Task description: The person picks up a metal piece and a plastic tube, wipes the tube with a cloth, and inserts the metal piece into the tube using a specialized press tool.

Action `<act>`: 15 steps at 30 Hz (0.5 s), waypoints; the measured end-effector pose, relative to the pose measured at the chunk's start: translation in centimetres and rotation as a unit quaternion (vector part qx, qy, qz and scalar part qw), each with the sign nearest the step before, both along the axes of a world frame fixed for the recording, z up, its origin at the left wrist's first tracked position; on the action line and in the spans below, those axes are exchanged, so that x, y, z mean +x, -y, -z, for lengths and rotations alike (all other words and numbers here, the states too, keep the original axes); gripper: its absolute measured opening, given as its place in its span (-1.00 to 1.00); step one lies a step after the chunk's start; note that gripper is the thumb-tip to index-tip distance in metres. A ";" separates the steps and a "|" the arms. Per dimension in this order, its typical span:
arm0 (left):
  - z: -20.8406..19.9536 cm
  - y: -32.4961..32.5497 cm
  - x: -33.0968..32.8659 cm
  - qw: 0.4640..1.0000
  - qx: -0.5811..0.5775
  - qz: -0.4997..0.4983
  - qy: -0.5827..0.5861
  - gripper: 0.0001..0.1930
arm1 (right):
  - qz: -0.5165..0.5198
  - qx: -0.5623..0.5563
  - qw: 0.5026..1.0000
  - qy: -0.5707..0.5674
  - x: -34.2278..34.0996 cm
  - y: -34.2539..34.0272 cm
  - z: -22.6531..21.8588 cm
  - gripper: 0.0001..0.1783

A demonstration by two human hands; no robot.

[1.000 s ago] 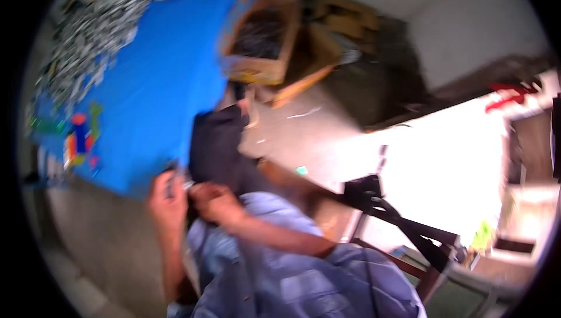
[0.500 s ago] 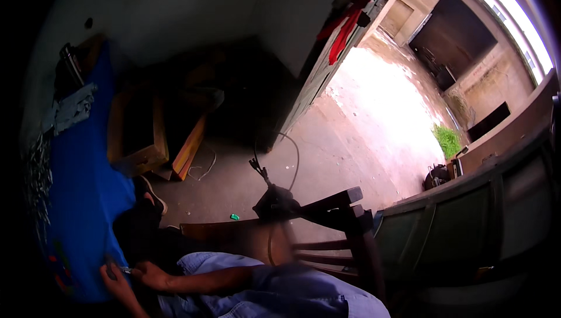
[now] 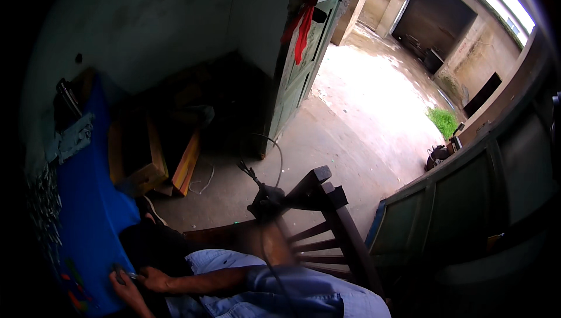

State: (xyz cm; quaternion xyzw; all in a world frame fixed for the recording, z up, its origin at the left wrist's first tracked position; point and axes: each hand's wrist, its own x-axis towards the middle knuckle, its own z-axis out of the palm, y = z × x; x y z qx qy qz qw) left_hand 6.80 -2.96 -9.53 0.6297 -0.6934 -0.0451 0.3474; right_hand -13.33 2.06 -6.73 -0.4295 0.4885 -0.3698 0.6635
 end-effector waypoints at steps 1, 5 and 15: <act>0.4 0.4 0.0 1.000 -0.013 0.003 0.000 -0.66 | 0.022 -0.023 0.999 -0.014 0.9 0.4 1.5 -0.48; 1.1 1.4 0.2 1.000 -0.009 0.002 -0.003 -0.66 | 0.037 -0.069 0.996 -0.044 2.1 1.4 4.0 -0.50; 1.2 -0.2 1.1 0.998 0.002 -0.007 -0.064 -0.61 | 0.002 -0.038 0.999 -0.027 1.9 -0.2 1.3 -0.53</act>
